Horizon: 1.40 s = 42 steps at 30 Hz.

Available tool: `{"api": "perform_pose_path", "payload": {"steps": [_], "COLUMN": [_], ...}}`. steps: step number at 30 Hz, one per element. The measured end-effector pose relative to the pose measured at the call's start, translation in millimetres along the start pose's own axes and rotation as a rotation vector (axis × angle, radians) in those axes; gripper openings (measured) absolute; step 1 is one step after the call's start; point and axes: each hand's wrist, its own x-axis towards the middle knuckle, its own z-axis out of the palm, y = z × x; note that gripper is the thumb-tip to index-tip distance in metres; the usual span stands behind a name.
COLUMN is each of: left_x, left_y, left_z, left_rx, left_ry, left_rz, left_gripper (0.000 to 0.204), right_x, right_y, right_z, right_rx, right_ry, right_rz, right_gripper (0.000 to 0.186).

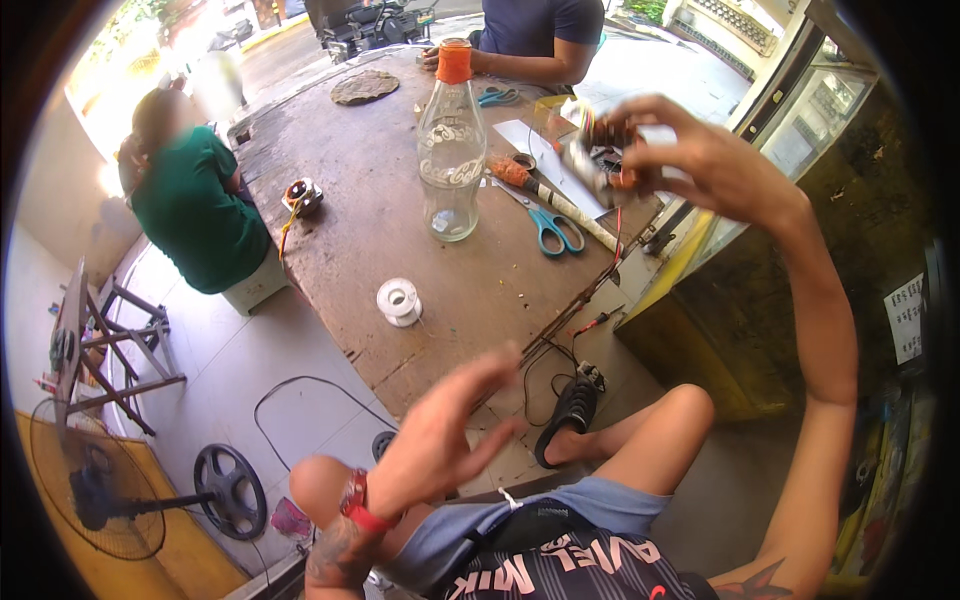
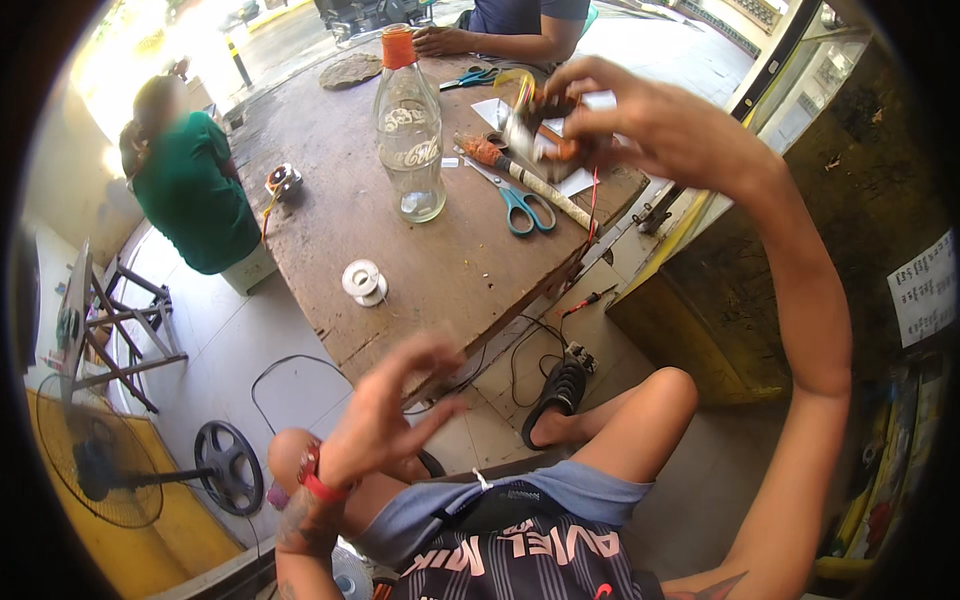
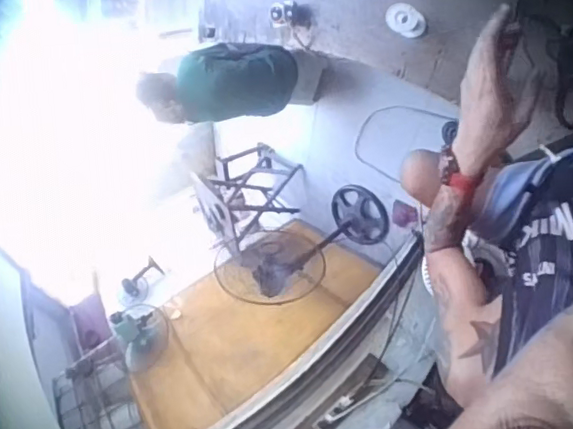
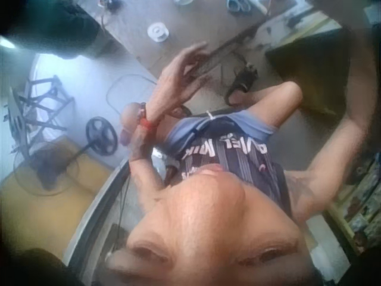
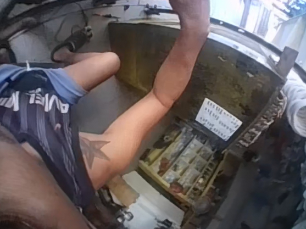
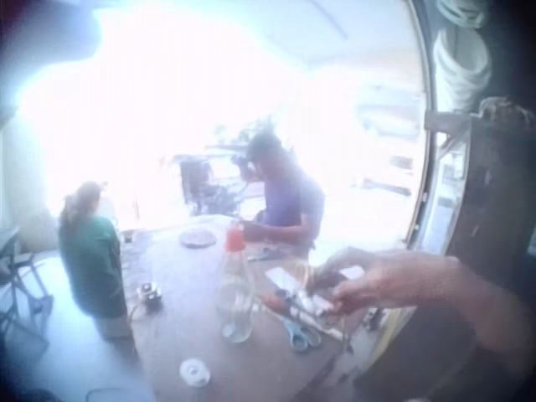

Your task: The person solders red and black wires using a soldering iron and solder, then applies a red heat-shrink connector to the joint. They later use a hammer to tap a small motor assembly on the workbench.

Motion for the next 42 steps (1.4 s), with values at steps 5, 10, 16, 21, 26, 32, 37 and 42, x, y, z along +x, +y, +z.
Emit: {"api": "perform_pose_path", "payload": {"steps": [5,10,16,21,26,32,37,42], "left_x": [55,14,-29,26,81,74,102,130], "left_y": [17,26,26,-67,-113,-98,-117,-120], "left_z": [-23,-90,-166,-143,-141,-181,-163,-147], "left_rx": [0.63,0.396,0.442,0.768,0.704,0.781,0.786,0.613], "left_ry": [0.358,-0.191,-0.205,-0.094,-0.405,-0.141,0.216,-0.225], "left_rz": [0.321,-0.049,-0.756,-0.055,0.028,-0.223,-0.102,-0.195], "left_gripper": [0.088,0.024,0.031,0.071,0.052,0.048,0.056,0.072], "right_x": [-10,-1,31,43,34,32,32,23], "right_y": [-93,-109,-79,-55,-42,-40,-44,-53], "right_z": [1,44,132,171,181,192,197,200], "right_rx": [0.256,0.337,0.343,0.441,0.425,0.47,0.542,0.584], "right_ry": [-0.093,-0.108,-0.104,-0.172,-0.183,-0.142,-0.086,-0.129], "right_rz": [-0.305,-0.381,-0.306,-0.285,-0.212,-0.151,-0.101,-0.03], "right_gripper": [0.024,0.023,0.017,0.013,0.016,0.024,0.027,0.033]}}
